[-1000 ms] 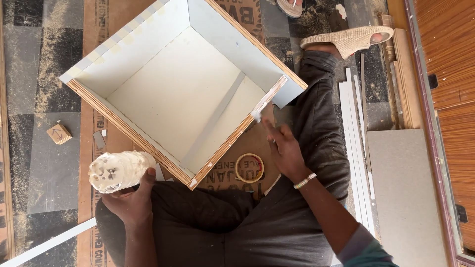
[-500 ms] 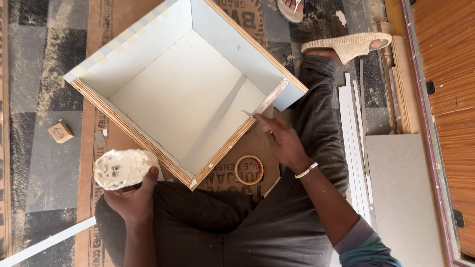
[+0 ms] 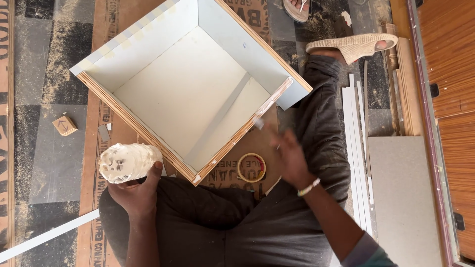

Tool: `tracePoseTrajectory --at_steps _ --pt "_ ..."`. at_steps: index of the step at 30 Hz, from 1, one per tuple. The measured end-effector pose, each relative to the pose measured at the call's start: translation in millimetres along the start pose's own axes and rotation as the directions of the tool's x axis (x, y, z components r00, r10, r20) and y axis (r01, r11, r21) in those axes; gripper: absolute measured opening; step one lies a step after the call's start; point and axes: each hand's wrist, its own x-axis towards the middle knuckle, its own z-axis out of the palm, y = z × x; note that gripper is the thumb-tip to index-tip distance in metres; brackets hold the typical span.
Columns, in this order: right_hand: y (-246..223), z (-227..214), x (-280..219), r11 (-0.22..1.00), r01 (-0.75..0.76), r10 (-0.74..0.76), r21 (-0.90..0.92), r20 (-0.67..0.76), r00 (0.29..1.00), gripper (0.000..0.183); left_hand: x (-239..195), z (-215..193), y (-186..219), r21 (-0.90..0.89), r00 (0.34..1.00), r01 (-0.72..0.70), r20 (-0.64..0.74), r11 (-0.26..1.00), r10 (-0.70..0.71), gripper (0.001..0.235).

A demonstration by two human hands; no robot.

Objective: Applying adhesive and securing edges of a wooden drawer using tape.

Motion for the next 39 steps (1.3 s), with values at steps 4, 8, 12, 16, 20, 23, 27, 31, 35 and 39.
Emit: tracePoseTrajectory --at_steps 4,8,12,16,20,23,27,31,35,39 --pt "47 -6 35 0.966 -0.159 0.139 -0.205 -0.111 0.984 0.011 -1 0 4 0.038 1.000 -0.028 -0.003 0.999 0.028 0.068" --pt "6 -13 43 0.998 -0.023 0.012 -0.065 -0.179 0.984 0.058 -1 -1 3 0.000 0.998 -0.049 -0.028 0.999 0.049 0.070" --pt "-25 14 12 0.989 0.085 -0.078 0.120 -0.056 0.995 0.060 1 2 0 -0.028 1.000 -0.027 -0.018 0.999 0.026 0.070" --pt "-37 29 0 0.937 -0.001 -0.018 0.350 0.051 0.999 0.059 0 2 6 0.006 1.000 -0.009 -0.021 1.000 0.009 0.070" --pt "-26 37 3 0.968 -0.036 0.047 0.250 -0.037 0.998 0.059 -2 -4 -4 -0.025 0.999 -0.023 -0.032 0.999 0.023 0.069" --pt "-32 33 -3 0.998 -0.050 0.051 0.028 -0.057 0.997 0.062 -1 -4 -2 -0.008 0.999 -0.022 -0.030 1.000 0.022 0.069" --pt "-56 15 -19 0.995 0.016 -0.008 -0.099 0.079 0.997 0.070 -1 -3 0 -0.025 1.000 -0.004 -0.029 1.000 0.003 0.070" --pt "-48 -3 -5 0.996 0.047 -0.044 -0.072 0.045 0.998 0.063 -1 -4 -3 0.023 1.000 -0.001 -0.020 1.000 0.001 0.069" --pt "-33 3 12 0.983 -0.131 0.124 -0.129 -0.059 0.991 0.060 -3 -4 -3 -0.009 0.999 -0.039 -0.032 0.999 0.039 0.071" --pt "-73 20 -12 0.993 -0.098 0.102 -0.062 0.068 0.993 0.054 -2 -4 0 -0.060 0.998 -0.027 -0.060 0.998 0.024 0.075"
